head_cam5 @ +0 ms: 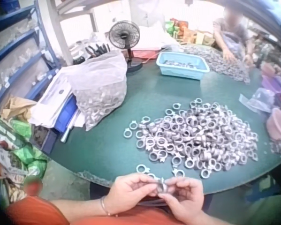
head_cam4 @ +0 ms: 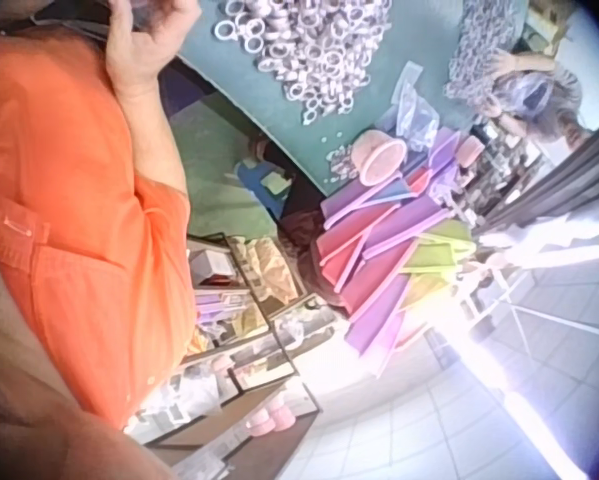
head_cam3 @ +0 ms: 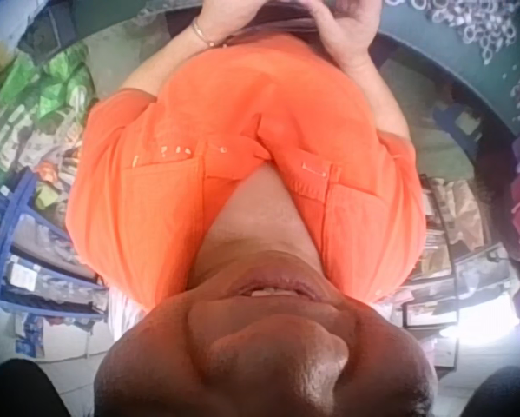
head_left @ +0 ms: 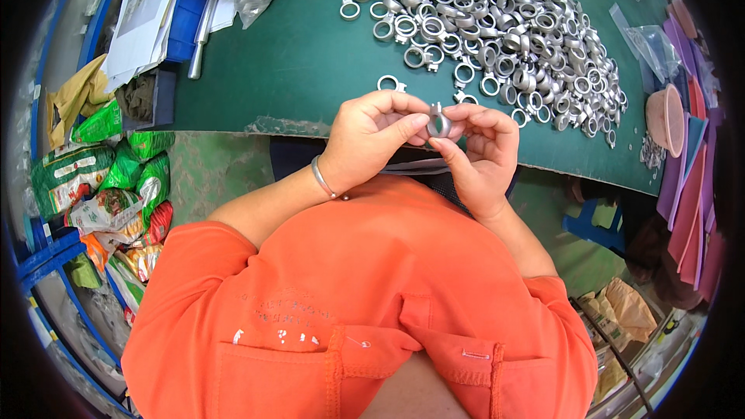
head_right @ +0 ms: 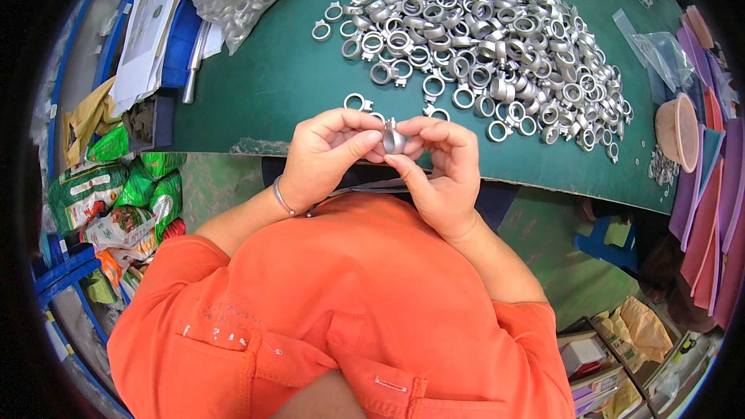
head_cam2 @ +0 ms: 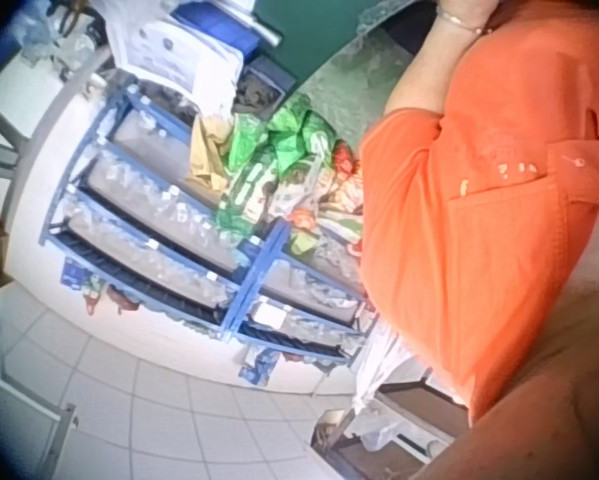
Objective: The person picks up metal ring-like parts from a pile on a green table, fits them together by hand to check their alignment, and places them into a clear plastic bag.
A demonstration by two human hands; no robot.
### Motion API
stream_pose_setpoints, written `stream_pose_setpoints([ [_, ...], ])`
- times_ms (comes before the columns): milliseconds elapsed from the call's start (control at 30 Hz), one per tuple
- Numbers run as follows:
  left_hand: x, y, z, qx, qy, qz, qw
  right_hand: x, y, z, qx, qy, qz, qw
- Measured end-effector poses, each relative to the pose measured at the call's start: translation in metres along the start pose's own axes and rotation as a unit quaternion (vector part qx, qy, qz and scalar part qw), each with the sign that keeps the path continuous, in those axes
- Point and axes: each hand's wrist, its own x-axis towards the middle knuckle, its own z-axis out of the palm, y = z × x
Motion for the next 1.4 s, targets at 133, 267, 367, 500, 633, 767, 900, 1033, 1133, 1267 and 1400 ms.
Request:
stream_pose_setpoints([
  [133,0.0,0.002,-0.001,-0.103,-0.013,-0.068,0.992,0.002,-0.002,0.001,-0.027,-0.034,-0.026,0.999],
  [267,0.003,-0.002,-0.008,-0.211,-0.039,-0.088,0.973,0.004,-0.002,-0.002,-0.074,-0.004,-0.027,0.997],
  [367,0.004,-0.004,-0.009,-0.25,-0.058,-0.092,0.962,0.004,-0.001,-0.003,-0.121,0.002,-0.018,0.993],
  [500,0.005,-0.005,-0.009,-0.274,-0.068,-0.096,0.955,0.004,-0.001,0.0,-0.133,0.011,-0.023,0.991],
  [633,0.004,-0.003,-0.007,-0.26,-0.06,-0.108,0.958,0.004,0.0,0.0,-0.15,0.019,-0.019,0.988],
  [767,0.003,-0.002,-0.007,-0.247,-0.046,-0.117,0.961,0.005,-0.001,0.002,-0.166,0.025,-0.023,0.985],
  [900,0.001,-0.007,-0.009,-0.176,-0.022,-0.094,0.98,0.003,-0.001,0.003,-0.155,0.025,-0.025,0.987],
  [1033,0.0,-0.003,-0.008,-0.147,-0.014,-0.074,0.986,0.002,-0.002,0.004,-0.114,0.023,-0.011,0.993],
  [1133,-0.001,-0.001,-0.007,-0.13,-0.013,-0.065,0.989,-0.001,-0.004,0.004,-0.075,0.021,0.024,0.997],
  [1267,-0.001,0.0,-0.003,-0.121,0.0,-0.073,0.99,-0.002,-0.006,0.007,-0.042,0.035,0.017,0.998],
  [1400,-0.001,0.001,-0.002,-0.094,-0.004,-0.037,0.995,0.007,-0.008,0.006,-0.126,-0.035,-0.081,0.988],
])
